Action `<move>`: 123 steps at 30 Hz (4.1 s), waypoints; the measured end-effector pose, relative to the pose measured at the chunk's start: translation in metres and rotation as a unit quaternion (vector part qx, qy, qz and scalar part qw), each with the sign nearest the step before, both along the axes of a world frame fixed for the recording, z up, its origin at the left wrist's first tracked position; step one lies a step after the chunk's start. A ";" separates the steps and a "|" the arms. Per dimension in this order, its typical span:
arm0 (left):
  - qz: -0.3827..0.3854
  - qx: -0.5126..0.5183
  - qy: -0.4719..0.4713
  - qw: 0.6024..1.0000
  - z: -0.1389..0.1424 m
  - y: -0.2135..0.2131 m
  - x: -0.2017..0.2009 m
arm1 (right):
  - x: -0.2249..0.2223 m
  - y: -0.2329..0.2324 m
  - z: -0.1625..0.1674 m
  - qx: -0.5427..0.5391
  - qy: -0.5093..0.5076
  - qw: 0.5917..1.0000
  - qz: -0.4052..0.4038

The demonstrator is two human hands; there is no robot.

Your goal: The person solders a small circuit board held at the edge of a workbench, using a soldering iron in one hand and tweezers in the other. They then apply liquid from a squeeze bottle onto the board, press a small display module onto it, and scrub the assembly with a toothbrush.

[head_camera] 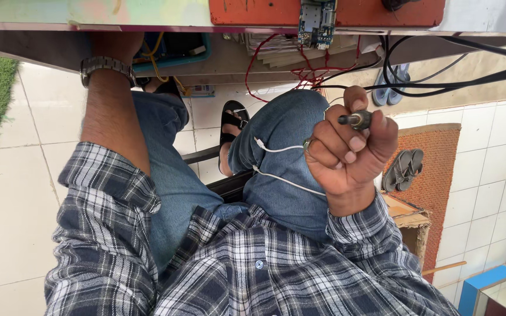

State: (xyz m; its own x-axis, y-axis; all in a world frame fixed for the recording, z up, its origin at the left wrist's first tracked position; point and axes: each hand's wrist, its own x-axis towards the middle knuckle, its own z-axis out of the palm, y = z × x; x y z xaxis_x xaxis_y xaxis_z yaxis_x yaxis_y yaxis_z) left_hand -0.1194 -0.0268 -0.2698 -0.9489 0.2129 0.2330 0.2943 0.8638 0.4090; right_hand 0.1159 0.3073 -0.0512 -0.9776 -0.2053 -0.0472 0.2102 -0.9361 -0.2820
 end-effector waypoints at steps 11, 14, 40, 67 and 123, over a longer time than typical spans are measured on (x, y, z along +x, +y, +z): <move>-0.001 -0.110 0.136 0.985 -0.003 0.007 0.006 | 0.006 0.035 0.040 0.461 0.124 0.818 -0.320; 0.005 -0.104 0.163 0.981 -0.001 0.007 0.010 | -0.003 0.043 0.055 0.560 0.168 0.736 -0.341; -0.215 0.140 0.312 0.915 0.276 0.131 0.094 | -0.052 0.030 0.079 0.667 0.189 0.637 -0.338; -0.217 0.174 0.323 0.905 0.252 0.121 0.096 | -0.059 0.014 0.082 0.688 0.176 0.625 -0.326; -0.230 0.179 0.324 0.900 0.242 0.114 0.094 | -0.069 0.017 0.069 0.603 0.169 0.692 -0.359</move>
State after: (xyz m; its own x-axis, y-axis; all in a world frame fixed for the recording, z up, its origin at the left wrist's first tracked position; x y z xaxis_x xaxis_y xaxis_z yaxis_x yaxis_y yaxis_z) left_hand -0.0256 0.0872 -0.0277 -0.4204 0.3501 0.8371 0.8635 0.4376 0.2507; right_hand 0.0470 0.3239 0.0175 -0.8041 0.3290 0.4952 -0.4560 0.1930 -0.8688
